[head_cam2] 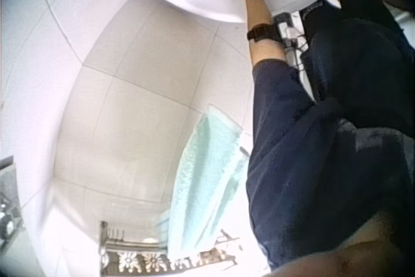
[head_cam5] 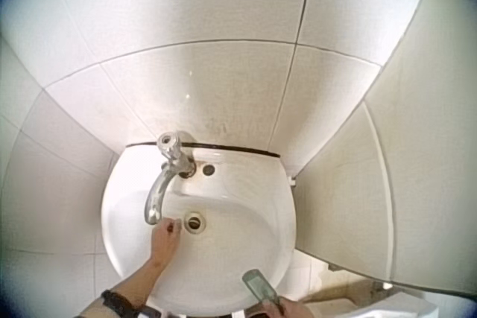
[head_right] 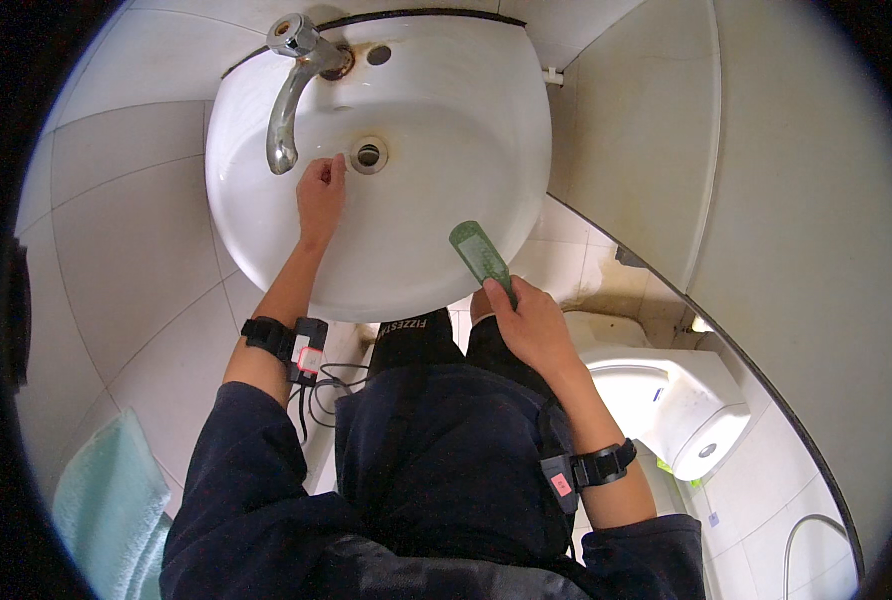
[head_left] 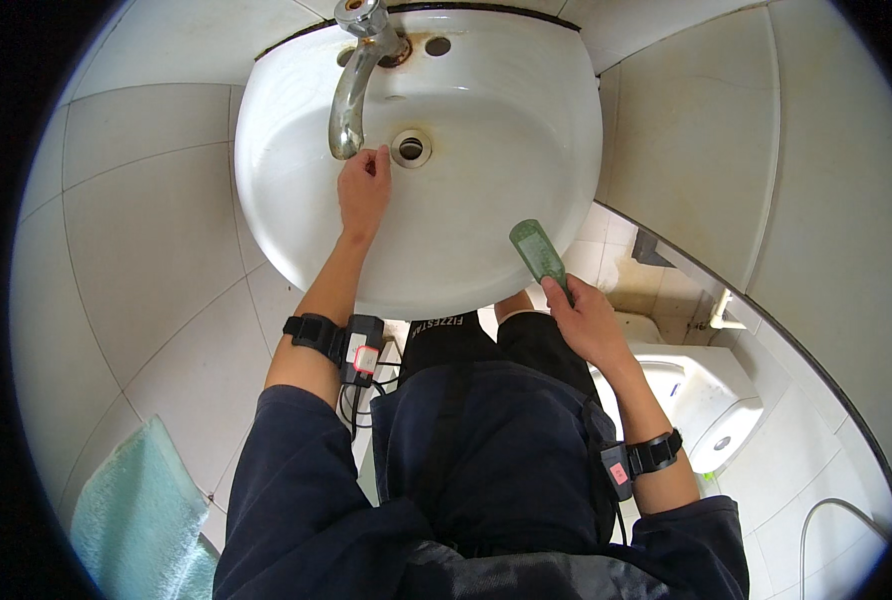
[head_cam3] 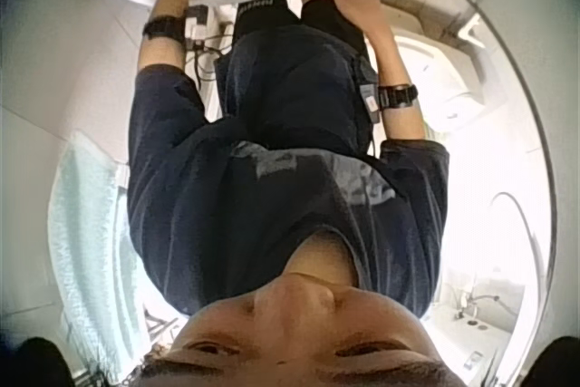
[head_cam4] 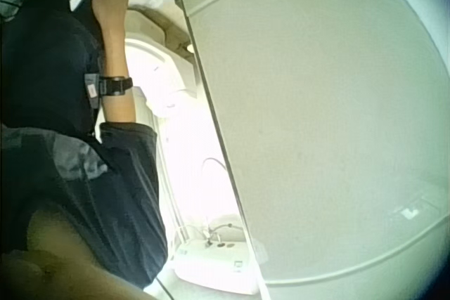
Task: Scrubbing a bathroom sink with a brush and cleaning product and then rinsing it.
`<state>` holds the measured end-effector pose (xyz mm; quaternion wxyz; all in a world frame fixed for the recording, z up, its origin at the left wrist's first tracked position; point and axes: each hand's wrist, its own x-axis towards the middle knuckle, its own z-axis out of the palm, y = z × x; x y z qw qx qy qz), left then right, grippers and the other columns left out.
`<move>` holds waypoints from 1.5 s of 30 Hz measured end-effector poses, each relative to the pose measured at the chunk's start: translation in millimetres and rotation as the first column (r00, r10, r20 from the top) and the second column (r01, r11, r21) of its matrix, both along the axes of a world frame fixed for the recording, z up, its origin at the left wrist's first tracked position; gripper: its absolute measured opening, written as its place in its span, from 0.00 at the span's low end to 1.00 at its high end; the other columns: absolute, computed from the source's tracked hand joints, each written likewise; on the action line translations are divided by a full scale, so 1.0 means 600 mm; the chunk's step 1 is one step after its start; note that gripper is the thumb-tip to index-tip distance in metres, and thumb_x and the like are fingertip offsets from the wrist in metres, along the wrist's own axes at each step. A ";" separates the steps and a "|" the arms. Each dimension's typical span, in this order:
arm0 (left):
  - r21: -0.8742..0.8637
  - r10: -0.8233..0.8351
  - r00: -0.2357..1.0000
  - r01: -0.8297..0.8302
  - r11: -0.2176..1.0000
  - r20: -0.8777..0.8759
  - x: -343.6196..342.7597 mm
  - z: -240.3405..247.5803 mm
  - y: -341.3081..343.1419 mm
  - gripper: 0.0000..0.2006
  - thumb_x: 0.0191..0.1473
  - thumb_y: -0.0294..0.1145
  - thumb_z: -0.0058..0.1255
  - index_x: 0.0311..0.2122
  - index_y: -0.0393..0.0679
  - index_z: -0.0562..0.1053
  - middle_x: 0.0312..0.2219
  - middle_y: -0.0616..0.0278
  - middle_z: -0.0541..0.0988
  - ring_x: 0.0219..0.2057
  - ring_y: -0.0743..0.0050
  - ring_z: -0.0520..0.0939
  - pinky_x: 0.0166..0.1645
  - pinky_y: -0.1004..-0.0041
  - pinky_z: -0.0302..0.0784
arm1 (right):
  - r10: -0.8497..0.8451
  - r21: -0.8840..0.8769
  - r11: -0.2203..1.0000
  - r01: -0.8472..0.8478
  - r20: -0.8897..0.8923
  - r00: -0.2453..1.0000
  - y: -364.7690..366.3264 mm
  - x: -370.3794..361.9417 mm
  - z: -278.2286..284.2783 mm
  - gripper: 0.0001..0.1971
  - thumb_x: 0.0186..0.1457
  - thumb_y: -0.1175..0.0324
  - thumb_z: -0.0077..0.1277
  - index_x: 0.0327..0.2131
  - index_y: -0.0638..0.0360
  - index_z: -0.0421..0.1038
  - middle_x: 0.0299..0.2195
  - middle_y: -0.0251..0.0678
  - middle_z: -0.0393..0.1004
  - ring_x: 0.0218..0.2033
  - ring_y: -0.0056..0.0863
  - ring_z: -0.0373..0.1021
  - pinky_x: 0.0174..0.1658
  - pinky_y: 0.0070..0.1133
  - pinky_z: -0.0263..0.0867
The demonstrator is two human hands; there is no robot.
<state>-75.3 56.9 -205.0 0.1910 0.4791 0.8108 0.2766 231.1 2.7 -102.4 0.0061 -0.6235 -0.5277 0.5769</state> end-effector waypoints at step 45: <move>0.208 -0.016 0.973 0.066 0.976 -0.232 0.063 0.225 0.179 0.25 0.45 0.28 0.58 0.46 0.39 0.59 0.44 0.52 0.63 0.39 0.49 0.75 0.40 0.61 0.74 | -0.077 -0.032 0.997 0.077 -0.029 0.997 -0.018 0.028 -0.024 0.22 0.57 0.53 0.41 0.30 0.68 0.68 0.21 0.55 0.69 0.26 0.51 0.67 0.31 0.35 0.61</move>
